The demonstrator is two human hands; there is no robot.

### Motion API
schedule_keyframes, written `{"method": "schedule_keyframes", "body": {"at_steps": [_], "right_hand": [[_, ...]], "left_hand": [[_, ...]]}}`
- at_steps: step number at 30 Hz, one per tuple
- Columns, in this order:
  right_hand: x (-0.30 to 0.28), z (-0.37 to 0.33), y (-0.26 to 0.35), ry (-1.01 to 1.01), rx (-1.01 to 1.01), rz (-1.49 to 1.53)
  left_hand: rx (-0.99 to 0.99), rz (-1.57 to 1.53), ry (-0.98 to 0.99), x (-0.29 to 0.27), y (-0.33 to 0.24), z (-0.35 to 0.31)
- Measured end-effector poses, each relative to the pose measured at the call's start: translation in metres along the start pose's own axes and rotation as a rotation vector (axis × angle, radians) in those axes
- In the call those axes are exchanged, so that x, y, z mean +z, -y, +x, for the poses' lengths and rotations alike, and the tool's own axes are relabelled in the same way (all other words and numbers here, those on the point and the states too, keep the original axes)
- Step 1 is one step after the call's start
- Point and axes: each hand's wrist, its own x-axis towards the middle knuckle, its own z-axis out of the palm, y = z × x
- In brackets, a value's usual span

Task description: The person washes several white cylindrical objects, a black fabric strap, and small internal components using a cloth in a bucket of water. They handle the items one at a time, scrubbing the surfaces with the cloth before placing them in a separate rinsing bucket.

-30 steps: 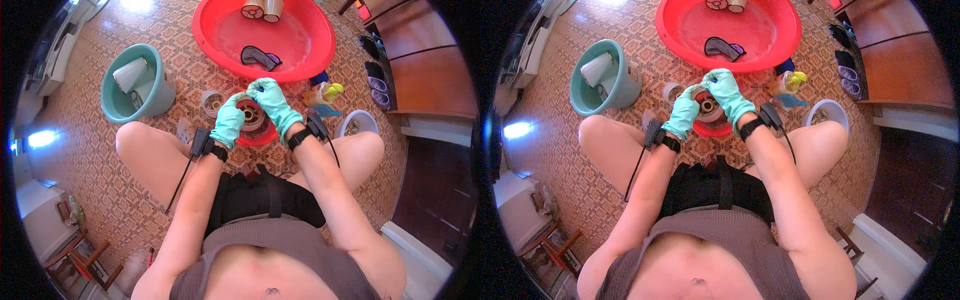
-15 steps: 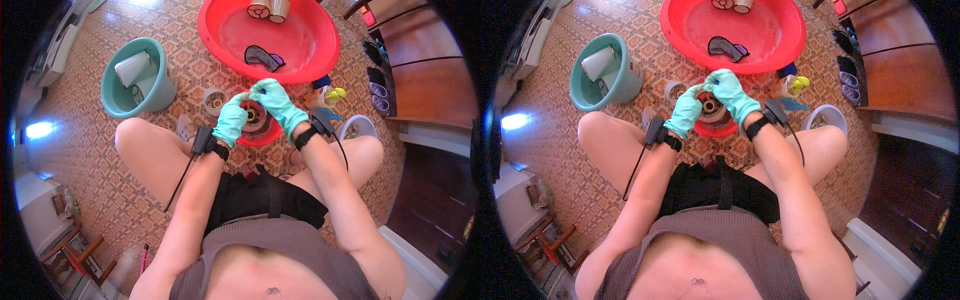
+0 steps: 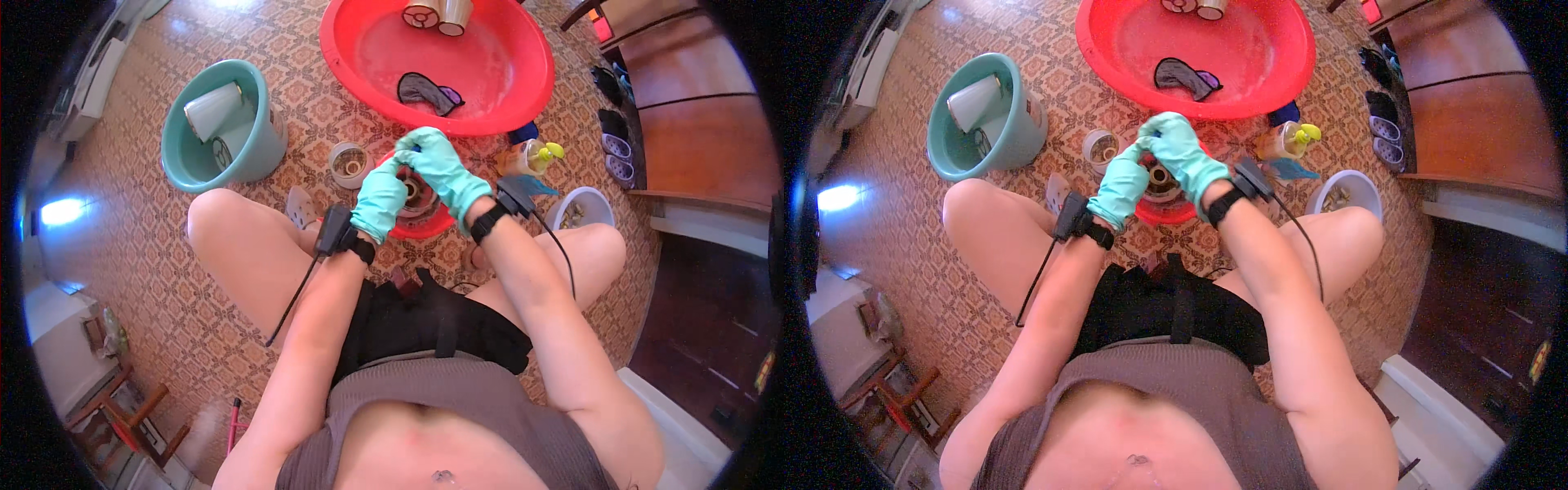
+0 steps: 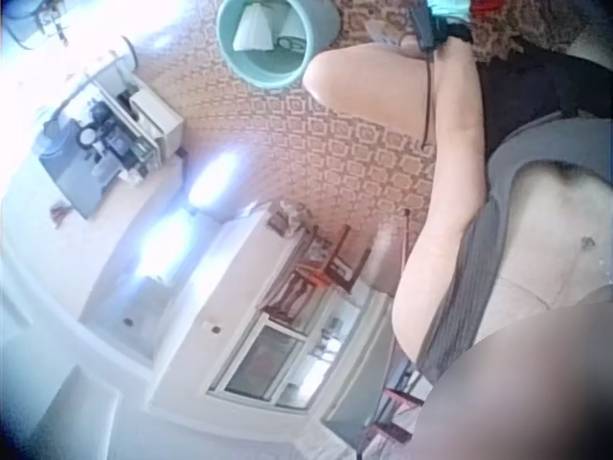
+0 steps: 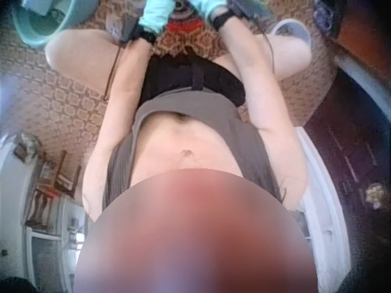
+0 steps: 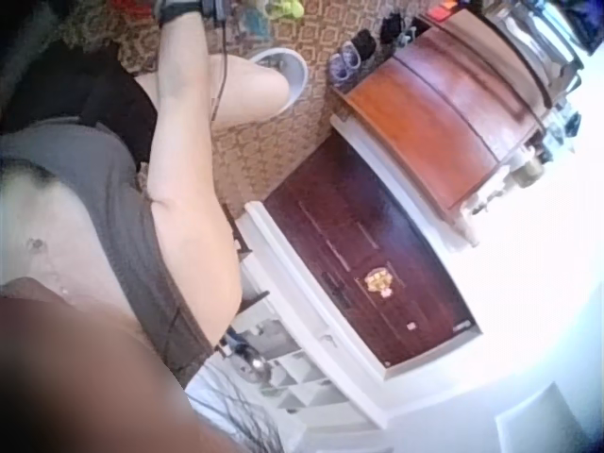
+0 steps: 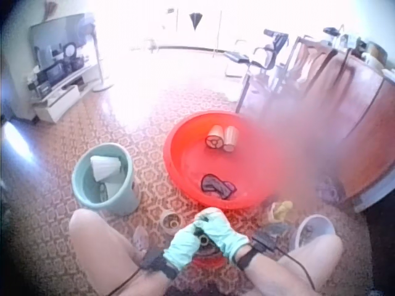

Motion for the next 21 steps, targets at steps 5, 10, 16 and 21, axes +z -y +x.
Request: {"method": "schedule_keyframes", "body": {"at_steps": [5,10,16,21], "right_hand": [[-0.025,-0.043,-0.020,-0.213,0.122,0.087],[-0.019,-0.027,0.024,-0.153,0.053,0.037],[-0.006,-0.025,0.019,-0.129,-0.349,-0.552],[-0.003,-0.078,0.011,-0.400,-0.104,-0.472]], "left_hand": [[0.083,-0.157,0.030,-0.006,0.019,0.007],[0.115,0.007,-0.004,-0.005,0.010,0.000],[0.082,-0.114,-0.047,0.008,0.018,0.004],[0.021,-0.147,0.008,-0.006,0.003,-0.006]]}}
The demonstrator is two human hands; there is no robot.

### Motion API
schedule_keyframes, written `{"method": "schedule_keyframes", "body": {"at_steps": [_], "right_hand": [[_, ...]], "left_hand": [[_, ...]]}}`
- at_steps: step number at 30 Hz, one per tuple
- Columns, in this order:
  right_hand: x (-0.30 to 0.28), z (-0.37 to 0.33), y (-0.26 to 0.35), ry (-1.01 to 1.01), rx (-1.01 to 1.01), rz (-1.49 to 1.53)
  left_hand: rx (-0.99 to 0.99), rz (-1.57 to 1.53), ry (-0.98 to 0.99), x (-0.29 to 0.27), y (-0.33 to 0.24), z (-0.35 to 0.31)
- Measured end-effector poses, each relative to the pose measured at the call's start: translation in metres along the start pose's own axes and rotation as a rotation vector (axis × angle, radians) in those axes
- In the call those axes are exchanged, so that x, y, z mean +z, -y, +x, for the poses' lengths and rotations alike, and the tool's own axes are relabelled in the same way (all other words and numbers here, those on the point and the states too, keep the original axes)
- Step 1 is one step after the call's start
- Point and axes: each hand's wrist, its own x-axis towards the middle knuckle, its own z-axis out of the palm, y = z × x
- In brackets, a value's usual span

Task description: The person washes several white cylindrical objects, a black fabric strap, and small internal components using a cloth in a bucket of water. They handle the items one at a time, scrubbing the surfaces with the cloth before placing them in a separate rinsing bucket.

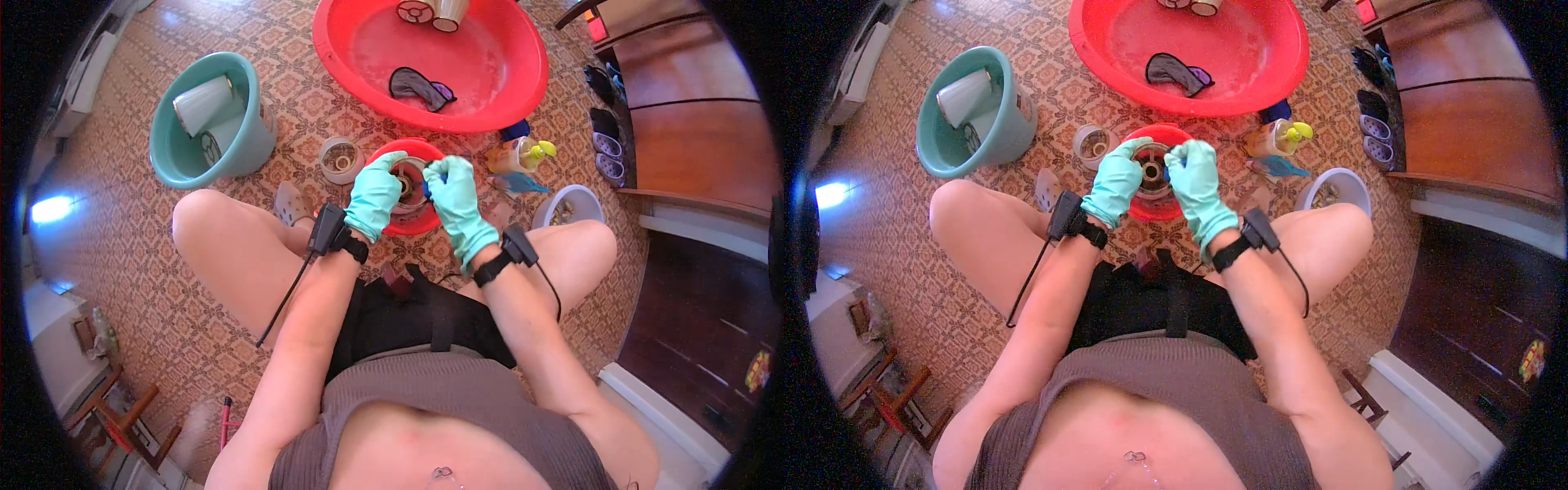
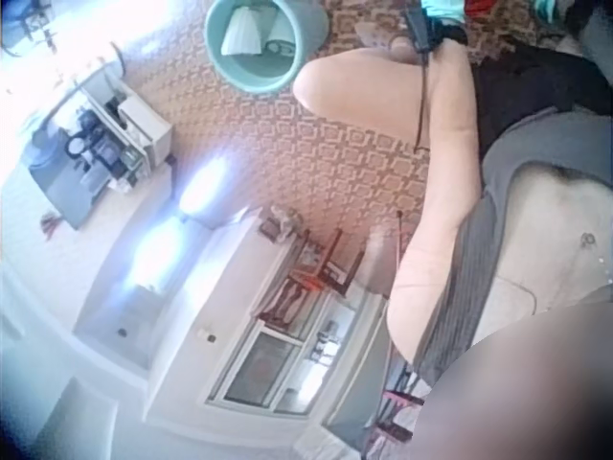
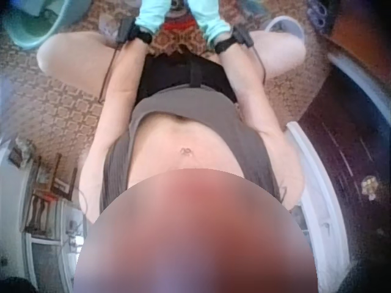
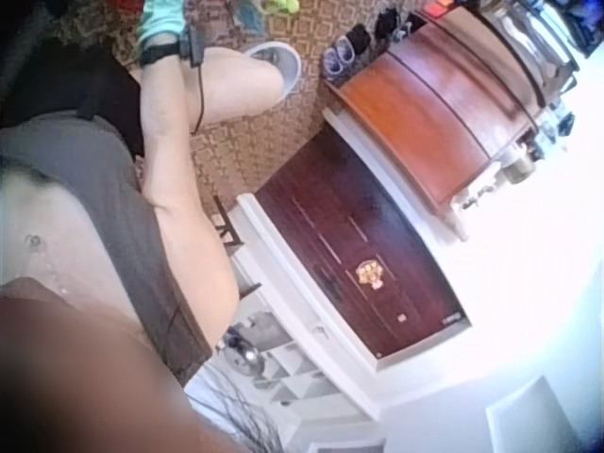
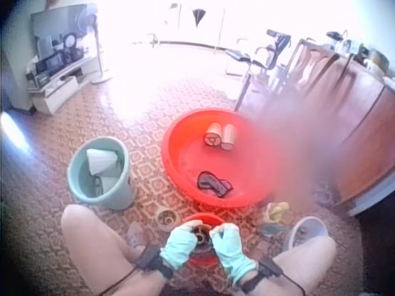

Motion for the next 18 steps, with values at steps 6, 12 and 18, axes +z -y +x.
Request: {"method": "schedule_keyframes", "body": {"at_steps": [6,12,18], "right_hand": [[-0.002,-0.008,-0.003,0.105,0.519,0.692],[0.014,0.048,-0.009,0.382,0.432,0.620],[0.038,-0.025,-0.014,-0.168,0.261,0.247]], "left_hand": [[0.047,-0.001,-0.003,0.001,0.018,0.010],[0.037,0.165,0.051,0.005,-0.013,0.003],[0.016,-0.018,-0.027,0.003,0.018,0.005]]}}
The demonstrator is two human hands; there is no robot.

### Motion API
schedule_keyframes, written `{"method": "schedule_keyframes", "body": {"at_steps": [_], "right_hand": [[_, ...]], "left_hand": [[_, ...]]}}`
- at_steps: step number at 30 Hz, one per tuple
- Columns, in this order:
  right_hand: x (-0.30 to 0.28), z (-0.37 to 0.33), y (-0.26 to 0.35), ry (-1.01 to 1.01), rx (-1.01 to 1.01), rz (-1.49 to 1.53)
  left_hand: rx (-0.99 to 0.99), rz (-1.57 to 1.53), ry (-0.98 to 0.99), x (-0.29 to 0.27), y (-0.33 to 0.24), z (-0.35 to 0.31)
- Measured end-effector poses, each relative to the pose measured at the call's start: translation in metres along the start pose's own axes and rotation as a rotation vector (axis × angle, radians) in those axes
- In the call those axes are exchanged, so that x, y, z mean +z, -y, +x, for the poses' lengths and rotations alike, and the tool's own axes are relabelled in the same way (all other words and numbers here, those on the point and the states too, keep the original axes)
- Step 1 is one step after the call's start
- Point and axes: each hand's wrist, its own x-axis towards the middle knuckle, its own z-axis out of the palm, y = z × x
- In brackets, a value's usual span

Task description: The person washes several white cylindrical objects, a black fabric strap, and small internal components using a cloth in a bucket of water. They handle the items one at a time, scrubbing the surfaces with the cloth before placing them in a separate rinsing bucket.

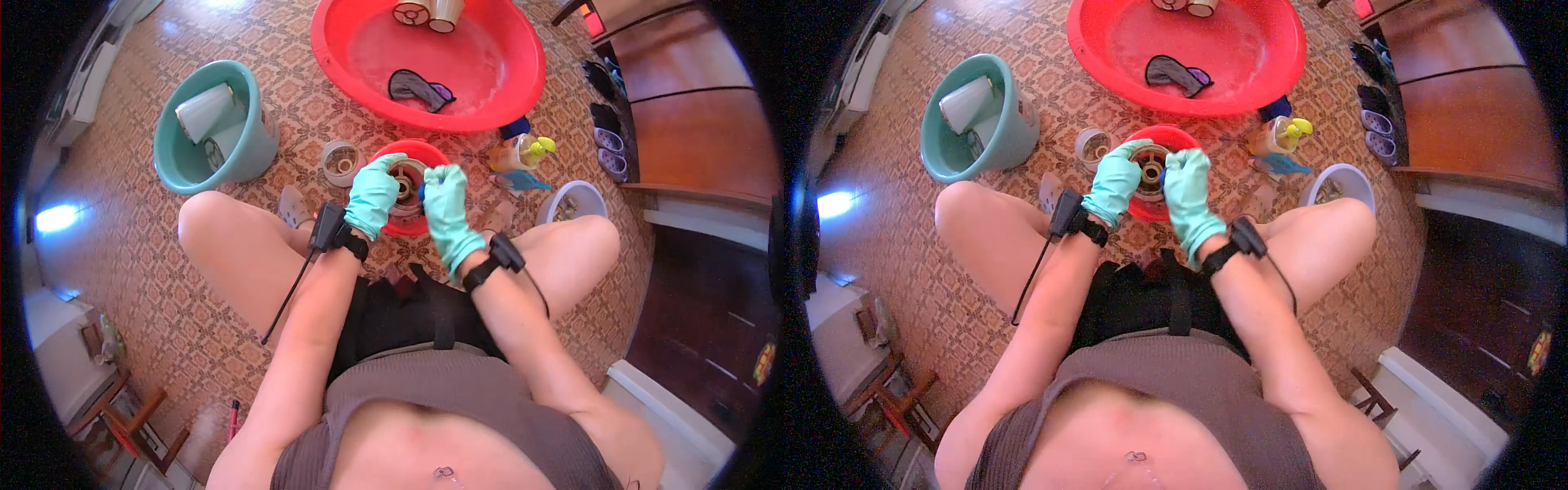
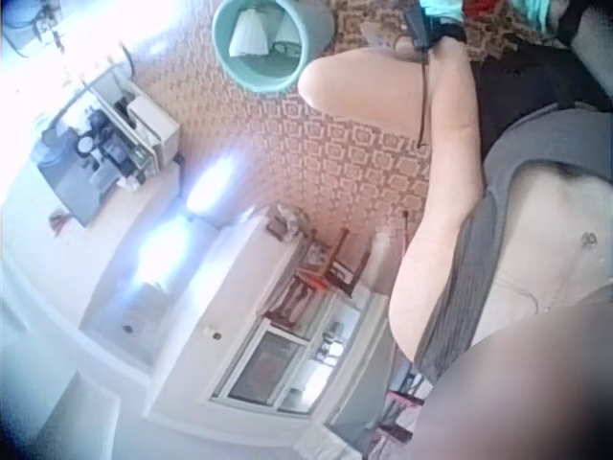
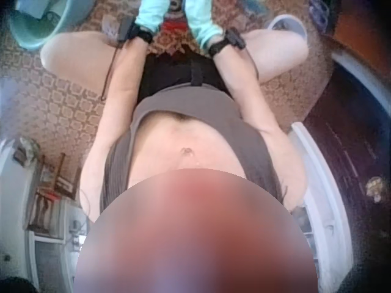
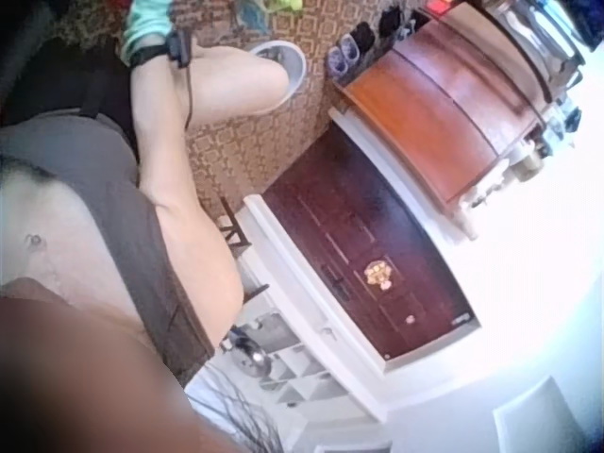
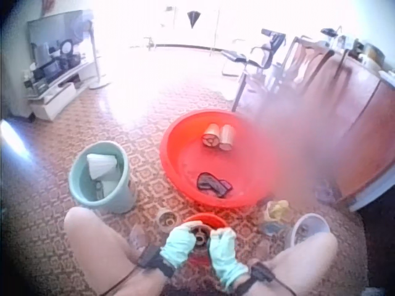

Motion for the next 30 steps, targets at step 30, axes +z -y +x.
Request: {"method": "schedule_keyframes", "body": {"at_steps": [30], "right_hand": [[-0.018,0.009,-0.001,0.047,0.062,0.060]], "left_hand": [[0.073,0.055,-0.080,0.013,-0.003,0.001]]}}
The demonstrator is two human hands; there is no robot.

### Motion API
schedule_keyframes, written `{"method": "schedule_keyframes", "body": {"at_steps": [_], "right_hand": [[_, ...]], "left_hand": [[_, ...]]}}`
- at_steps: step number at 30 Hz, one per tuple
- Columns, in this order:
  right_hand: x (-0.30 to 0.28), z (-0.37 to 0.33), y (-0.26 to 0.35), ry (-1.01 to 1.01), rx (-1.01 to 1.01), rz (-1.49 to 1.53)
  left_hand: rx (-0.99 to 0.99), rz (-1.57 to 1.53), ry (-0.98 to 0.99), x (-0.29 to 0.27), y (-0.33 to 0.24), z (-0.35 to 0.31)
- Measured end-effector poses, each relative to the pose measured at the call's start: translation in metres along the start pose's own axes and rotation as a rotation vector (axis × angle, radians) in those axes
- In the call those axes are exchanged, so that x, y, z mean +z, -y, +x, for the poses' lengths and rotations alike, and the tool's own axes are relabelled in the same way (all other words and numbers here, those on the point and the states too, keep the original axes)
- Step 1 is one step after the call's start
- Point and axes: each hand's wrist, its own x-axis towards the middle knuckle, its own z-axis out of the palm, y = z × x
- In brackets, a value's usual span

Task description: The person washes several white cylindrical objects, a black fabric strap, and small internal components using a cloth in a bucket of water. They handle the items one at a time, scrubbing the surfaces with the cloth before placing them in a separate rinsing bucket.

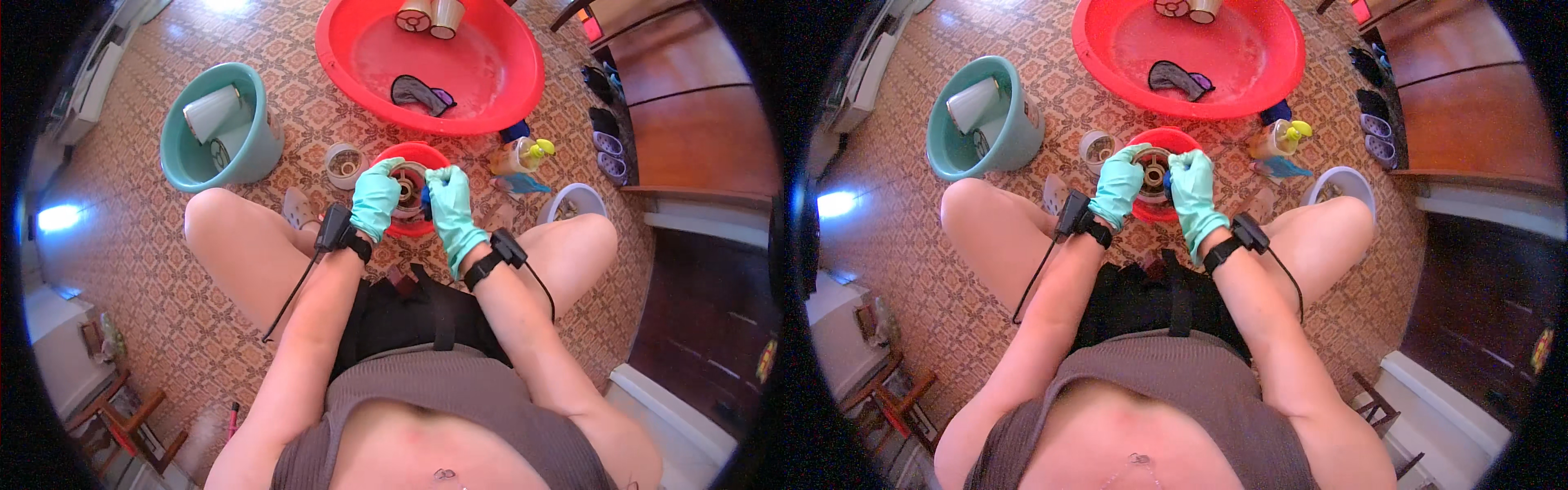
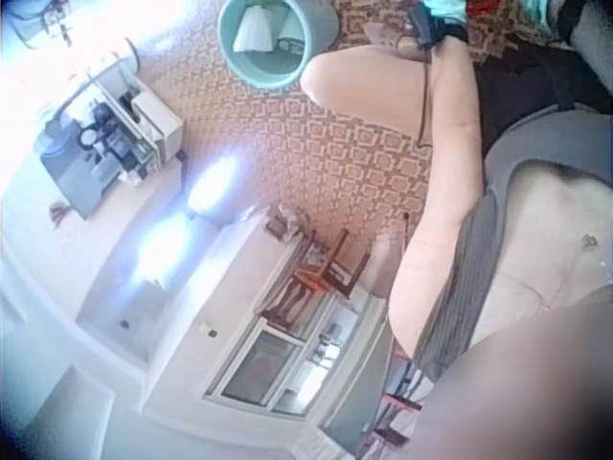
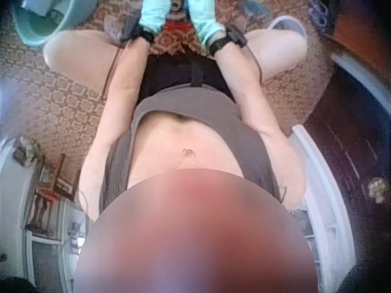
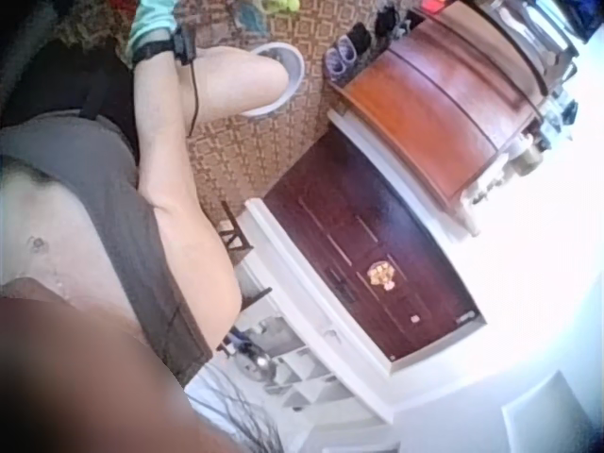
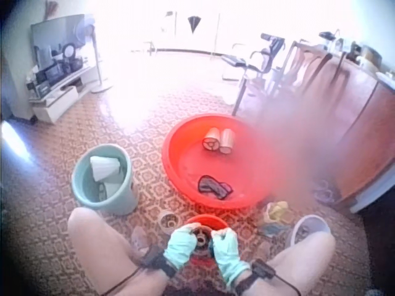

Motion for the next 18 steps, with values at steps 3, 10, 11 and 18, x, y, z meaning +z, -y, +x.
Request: {"method": "schedule_keyframes", "body": {"at_steps": [3,10,11,18], "right_hand": [[0.016,-0.046,0.055,0.037,0.440,0.317],[0.010,-0.052,0.033,-0.004,0.551,0.566],[0.000,-0.036,0.026,0.038,0.533,0.570],[-0.026,0.018,0.010,0.245,0.532,0.609]], "left_hand": [[-0.042,-0.031,-0.073,-0.022,0.019,-0.005],[-0.299,-0.197,-0.047,-0.019,-0.032,-0.017],[-0.437,-0.321,-0.008,-0.020,-0.044,-0.019],[0.090,0.558,0.216,-0.047,-0.064,0.023]]}}
